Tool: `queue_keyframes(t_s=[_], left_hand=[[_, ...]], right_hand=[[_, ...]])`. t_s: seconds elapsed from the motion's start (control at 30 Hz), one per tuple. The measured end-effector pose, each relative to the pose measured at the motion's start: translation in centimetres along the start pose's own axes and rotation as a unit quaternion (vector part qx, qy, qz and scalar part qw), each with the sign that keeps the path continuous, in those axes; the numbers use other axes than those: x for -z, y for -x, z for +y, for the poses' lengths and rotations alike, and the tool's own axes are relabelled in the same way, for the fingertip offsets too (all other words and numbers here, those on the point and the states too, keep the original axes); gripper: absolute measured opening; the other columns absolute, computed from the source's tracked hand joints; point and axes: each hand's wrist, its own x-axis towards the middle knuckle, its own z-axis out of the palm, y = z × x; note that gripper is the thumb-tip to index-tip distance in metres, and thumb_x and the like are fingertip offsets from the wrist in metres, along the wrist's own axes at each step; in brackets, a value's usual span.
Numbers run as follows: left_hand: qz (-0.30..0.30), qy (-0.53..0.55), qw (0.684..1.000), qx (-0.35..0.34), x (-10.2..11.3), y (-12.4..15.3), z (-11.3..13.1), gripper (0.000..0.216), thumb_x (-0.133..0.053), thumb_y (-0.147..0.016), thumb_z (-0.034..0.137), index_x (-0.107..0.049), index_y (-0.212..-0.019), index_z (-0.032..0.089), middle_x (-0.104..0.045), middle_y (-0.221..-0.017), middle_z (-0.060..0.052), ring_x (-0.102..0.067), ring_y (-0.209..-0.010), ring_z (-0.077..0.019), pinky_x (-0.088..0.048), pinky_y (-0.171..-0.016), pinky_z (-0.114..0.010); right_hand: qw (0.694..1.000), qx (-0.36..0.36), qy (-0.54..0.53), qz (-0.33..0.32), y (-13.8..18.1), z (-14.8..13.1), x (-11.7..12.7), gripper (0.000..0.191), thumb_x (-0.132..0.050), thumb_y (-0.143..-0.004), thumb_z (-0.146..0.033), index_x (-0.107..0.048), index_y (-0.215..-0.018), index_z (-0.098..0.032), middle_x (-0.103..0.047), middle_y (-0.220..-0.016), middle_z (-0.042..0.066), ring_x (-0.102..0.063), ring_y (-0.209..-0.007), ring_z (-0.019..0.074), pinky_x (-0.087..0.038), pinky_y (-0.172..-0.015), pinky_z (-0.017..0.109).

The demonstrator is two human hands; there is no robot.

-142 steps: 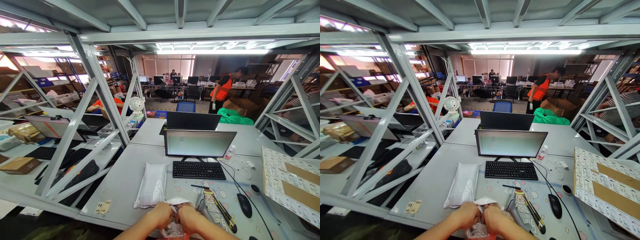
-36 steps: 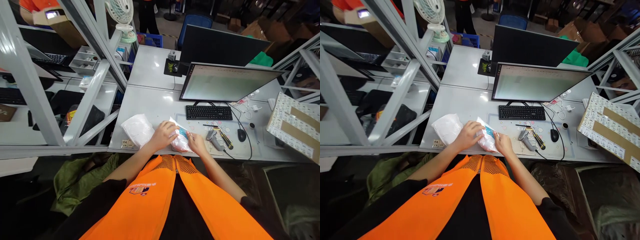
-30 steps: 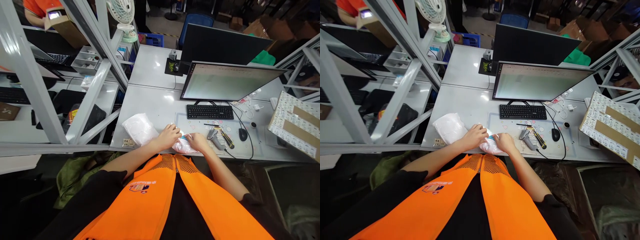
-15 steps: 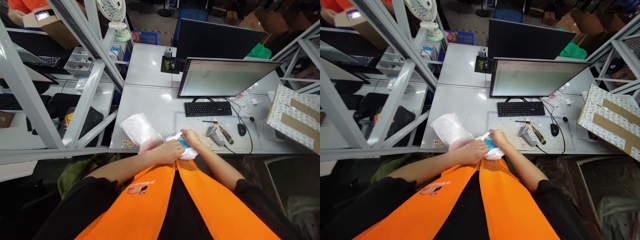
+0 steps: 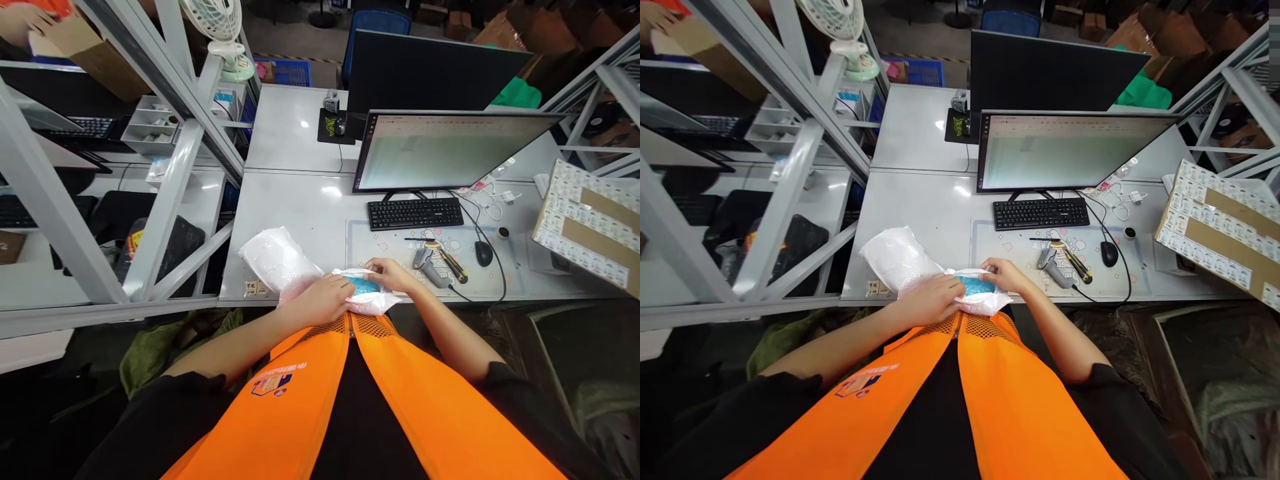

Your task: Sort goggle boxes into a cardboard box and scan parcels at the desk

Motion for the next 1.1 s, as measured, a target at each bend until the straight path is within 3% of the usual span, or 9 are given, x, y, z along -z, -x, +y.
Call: queue_keyframes(t_s=[0.1,0.23,0.3,0.4,0.6,0.73,0.83,1.0,1.1], left_hand=[[0.007,-0.009,0.999,0.042,0.1,0.1,-0.7,0.012,-0.065,-0.104,0.027,-0.064,-0.11,0.017,-0.07,-0.111,-0.009,-0.064,-0.104,-0.0278,-0.046,-0.092,-0.04],[0.037,-0.009,0.997,0.061,0.6,-0.8,0.0,0.025,-0.068,-0.103,0.031,-0.065,-0.122,0.016,-0.065,-0.124,-0.012,-0.061,-0.116,-0.0301,-0.048,-0.097,-0.04],[0.036,0.01,0.999,0.036,0.7,-2.0,0.9,0.024,-0.065,-0.105,0.031,-0.066,-0.123,0.015,-0.067,-0.123,-0.012,-0.061,-0.119,-0.0297,-0.048,-0.101,-0.041],[-0.012,0.041,0.999,0.0,0.0,-4.5,2.4,0.021,-0.06,-0.108,0.03,-0.07,-0.12,0.016,-0.072,-0.117,-0.011,-0.064,-0.115,-0.0277,-0.049,-0.101,-0.04],[-0.061,0.004,0.997,0.056,-2.0,-7.8,4.3,0.031,-0.067,-0.101,0.029,-0.07,-0.127,0.012,-0.071,-0.128,-0.018,-0.065,-0.123,-0.035,-0.053,-0.094,-0.043],[-0.092,0.038,0.994,0.035,-1.9,-7.8,4.4,0.027,-0.064,-0.101,0.025,-0.071,-0.126,0.02,-0.072,-0.128,-0.013,-0.066,-0.122,-0.0341,-0.054,-0.091,-0.043],[-0.076,0.079,0.994,0.017,-1.9,-7.3,4.2,0.025,-0.058,-0.103,0.022,-0.072,-0.123,0.023,-0.073,-0.123,-0.01,-0.066,-0.121,-0.0318,-0.053,-0.094,-0.042],[-0.029,0.197,0.979,0.044,-2.3,-6.7,3.7,0.007,-0.067,-0.097,0.02,-0.073,-0.1,0.021,-0.075,-0.111,-0.007,-0.068,-0.113,-0.0268,-0.05,-0.097,-0.037],[-0.039,0.268,0.961,0.061,-2.3,-6.5,3.1,0.004,-0.069,-0.093,0.02,-0.072,-0.091,0.02,-0.077,-0.103,-0.004,-0.07,-0.102,-0.0231,-0.049,-0.091,-0.034]], right_hand=[[0.997,0.008,-0.056,0.048,2.6,0.3,1.2,0.053,-0.079,-0.082,-0.059,-0.072,-0.116,-0.019,-0.074,-0.099,0.007,-0.066,-0.087,0.0206,-0.052,-0.076,0.031],[0.993,0.003,-0.053,0.108,5.5,-0.6,0.2,0.035,-0.069,-0.092,-0.053,-0.07,-0.105,-0.02,-0.072,-0.092,0.005,-0.06,-0.075,0.0172,-0.049,-0.07,0.031],[0.994,0.008,-0.052,0.096,6.1,-1.1,-0.2,0.03,-0.066,-0.094,-0.049,-0.07,-0.101,-0.021,-0.07,-0.087,0.004,-0.058,-0.073,0.0168,-0.048,-0.07,0.031],[0.994,0.001,-0.079,0.071,6.2,-0.9,0.1,0.027,-0.064,-0.092,-0.046,-0.069,-0.099,-0.02,-0.071,-0.089,0.004,-0.059,-0.077,0.0175,-0.048,-0.072,0.031],[0.99,-0.055,-0.125,0.028,7.0,1.0,1.4,0.035,-0.067,-0.084,-0.047,-0.067,-0.107,-0.02,-0.07,-0.099,0.006,-0.061,-0.079,0.0186,-0.048,-0.069,0.031],[0.993,-0.051,-0.103,0.012,7.3,1.7,0.9,0.034,-0.066,-0.086,-0.046,-0.068,-0.108,-0.02,-0.072,-0.105,0.007,-0.066,-0.095,0.0228,-0.053,-0.081,0.035],[0.995,-0.049,-0.085,-0.011,7.0,1.9,0.9,0.035,-0.066,-0.089,-0.049,-0.067,-0.108,-0.019,-0.073,-0.106,0.008,-0.066,-0.1,0.0236,-0.053,-0.086,0.037],[0.988,-0.052,-0.114,-0.089,6.3,2.4,1.3,0.052,-0.07,-0.088,-0.067,-0.064,-0.109,-0.019,-0.072,-0.104,0.007,-0.066,-0.095,0.0218,-0.051,-0.083,0.035],[0.985,-0.055,-0.118,-0.113,5.9,2.5,1.1,0.059,-0.074,-0.084,-0.073,-0.063,-0.106,-0.019,-0.07,-0.099,0.006,-0.064,-0.09,0.0204,-0.05,-0.078,0.033]])
